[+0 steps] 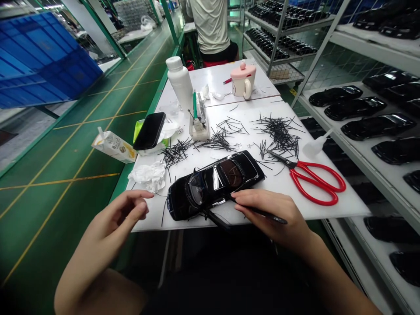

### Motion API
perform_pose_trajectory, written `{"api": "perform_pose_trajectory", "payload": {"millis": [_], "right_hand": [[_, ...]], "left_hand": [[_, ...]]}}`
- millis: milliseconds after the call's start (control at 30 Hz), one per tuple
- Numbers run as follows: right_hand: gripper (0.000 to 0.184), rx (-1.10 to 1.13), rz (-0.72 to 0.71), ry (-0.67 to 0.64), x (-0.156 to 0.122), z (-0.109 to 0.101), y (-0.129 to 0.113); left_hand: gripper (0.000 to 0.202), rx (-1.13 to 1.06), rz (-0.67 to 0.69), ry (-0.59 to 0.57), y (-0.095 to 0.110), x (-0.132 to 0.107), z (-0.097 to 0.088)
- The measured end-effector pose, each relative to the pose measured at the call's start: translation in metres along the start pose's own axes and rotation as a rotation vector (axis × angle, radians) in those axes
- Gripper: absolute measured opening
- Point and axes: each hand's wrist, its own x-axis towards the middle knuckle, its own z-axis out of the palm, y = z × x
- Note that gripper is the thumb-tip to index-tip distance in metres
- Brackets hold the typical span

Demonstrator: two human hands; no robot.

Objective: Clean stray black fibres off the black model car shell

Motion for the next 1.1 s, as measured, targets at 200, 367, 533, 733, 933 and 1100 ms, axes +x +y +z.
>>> {"api": "perform_pose_trajectory", "payload": {"millis": [200, 367, 533, 733, 933, 1100], "right_hand": [[0.039, 0.145, 0.094, 0.026, -0.007, -0.004, 0.002], [0.039, 0.227, 0.144, 0.077, -0.009, -0.005, 0.001], [0.035, 0.28, 0.166, 0.079, -0.007, -0.004, 0.003], [0.031, 0.279, 0.186, 0.089, -0.007, -0.009, 0.003], [0.023, 0.335, 0.231, 0.175, -0.01, -0.012, 0.001], [0.019, 0.414, 0.275, 0.333, -0.013, -0.011, 0.001]], "left_hand": [[0.011, -0.109, 0.132, -0.043, 0.007, 0.01, 0.015], [0.012, -0.155, 0.318, -0.112, 0.017, 0.025, 0.048], [0.019, -0.12, 0.636, -0.148, 0.03, 0.049, 0.082], [0.03, -0.001, 0.809, -0.377, 0.045, 0.069, 0.091], [0.021, -0.099, 0.733, -0.48, 0.049, 0.075, 0.084], [0.011, -0.218, 0.67, -0.433, 0.046, 0.074, 0.086]]}}
